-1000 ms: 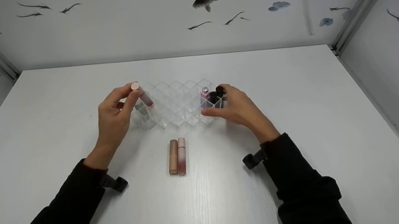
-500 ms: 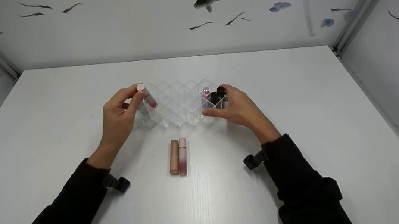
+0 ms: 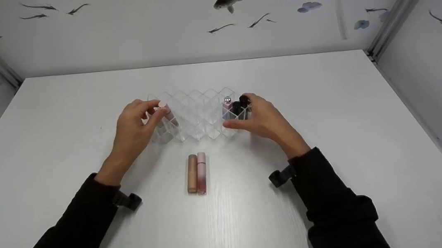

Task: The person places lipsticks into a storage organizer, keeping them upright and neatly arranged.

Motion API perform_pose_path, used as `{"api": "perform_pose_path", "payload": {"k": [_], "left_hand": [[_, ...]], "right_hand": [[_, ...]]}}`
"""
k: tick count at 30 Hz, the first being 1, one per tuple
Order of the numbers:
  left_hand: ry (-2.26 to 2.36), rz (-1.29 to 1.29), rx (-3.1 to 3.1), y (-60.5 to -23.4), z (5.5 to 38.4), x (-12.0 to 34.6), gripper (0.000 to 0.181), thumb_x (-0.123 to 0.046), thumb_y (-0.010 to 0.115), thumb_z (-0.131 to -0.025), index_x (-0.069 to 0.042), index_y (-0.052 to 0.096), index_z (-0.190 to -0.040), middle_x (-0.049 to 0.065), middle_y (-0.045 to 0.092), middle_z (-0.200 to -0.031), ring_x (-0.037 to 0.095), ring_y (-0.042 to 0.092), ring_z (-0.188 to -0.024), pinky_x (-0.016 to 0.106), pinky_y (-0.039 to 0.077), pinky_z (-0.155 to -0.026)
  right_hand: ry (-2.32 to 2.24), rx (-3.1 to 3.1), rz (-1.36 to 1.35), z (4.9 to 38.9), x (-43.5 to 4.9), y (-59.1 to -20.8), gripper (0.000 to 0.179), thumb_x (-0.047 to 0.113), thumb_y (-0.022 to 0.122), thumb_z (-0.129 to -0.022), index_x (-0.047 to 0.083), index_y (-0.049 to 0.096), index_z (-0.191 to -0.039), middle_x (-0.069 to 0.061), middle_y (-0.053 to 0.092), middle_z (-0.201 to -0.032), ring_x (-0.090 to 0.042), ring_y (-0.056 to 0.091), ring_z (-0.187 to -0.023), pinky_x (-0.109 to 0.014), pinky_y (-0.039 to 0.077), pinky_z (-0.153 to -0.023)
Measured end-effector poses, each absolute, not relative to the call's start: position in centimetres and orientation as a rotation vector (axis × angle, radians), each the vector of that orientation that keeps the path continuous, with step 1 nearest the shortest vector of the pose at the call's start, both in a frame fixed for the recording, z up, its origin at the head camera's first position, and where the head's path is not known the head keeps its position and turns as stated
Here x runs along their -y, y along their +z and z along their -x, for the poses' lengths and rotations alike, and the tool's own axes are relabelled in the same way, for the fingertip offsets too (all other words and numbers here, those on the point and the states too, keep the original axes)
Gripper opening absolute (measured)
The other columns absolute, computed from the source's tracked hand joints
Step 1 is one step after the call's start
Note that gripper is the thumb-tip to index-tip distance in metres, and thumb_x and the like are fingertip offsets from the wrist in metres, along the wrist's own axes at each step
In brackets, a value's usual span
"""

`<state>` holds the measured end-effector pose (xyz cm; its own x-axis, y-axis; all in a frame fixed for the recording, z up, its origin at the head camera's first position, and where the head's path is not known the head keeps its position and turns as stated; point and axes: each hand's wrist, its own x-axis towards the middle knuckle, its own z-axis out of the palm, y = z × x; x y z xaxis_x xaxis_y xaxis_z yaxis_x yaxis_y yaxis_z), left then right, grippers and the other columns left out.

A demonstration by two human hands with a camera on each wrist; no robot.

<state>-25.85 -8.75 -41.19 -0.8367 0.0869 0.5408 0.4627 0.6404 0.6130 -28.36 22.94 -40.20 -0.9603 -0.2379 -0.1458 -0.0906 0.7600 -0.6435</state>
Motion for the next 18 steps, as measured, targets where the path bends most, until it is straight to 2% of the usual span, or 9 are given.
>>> {"api": "perform_pose_path", "payload": {"k": [7,18], "left_hand": [[-0.980,0.376,2.513,-41.27,25.99,8.45,0.029,-0.031,0.072,-0.096,-0.006,0.077,-0.111,0.008,0.061,-0.095,0.024,0.053,-0.088,0.035,0.044,-0.077],[-0.961,0.389,2.599,-40.78,26.11,8.73,0.030,-0.030,0.073,-0.096,-0.005,0.076,-0.113,0.013,0.062,-0.101,0.027,0.052,-0.094,0.038,0.043,-0.082]], "right_hand": [[-0.992,-2.723,0.259,28.21,-23.00,-40.10,0.111,0.069,0.075,-0.079,0.006,0.029,-0.158,-0.022,0.045,-0.151,-0.040,0.043,-0.140,-0.057,0.038,-0.111],[-0.979,-2.726,0.227,28.23,-22.93,-40.07,0.111,0.068,0.075,-0.080,0.007,0.028,-0.159,-0.022,0.044,-0.153,-0.040,0.042,-0.140,-0.058,0.037,-0.111]]}}
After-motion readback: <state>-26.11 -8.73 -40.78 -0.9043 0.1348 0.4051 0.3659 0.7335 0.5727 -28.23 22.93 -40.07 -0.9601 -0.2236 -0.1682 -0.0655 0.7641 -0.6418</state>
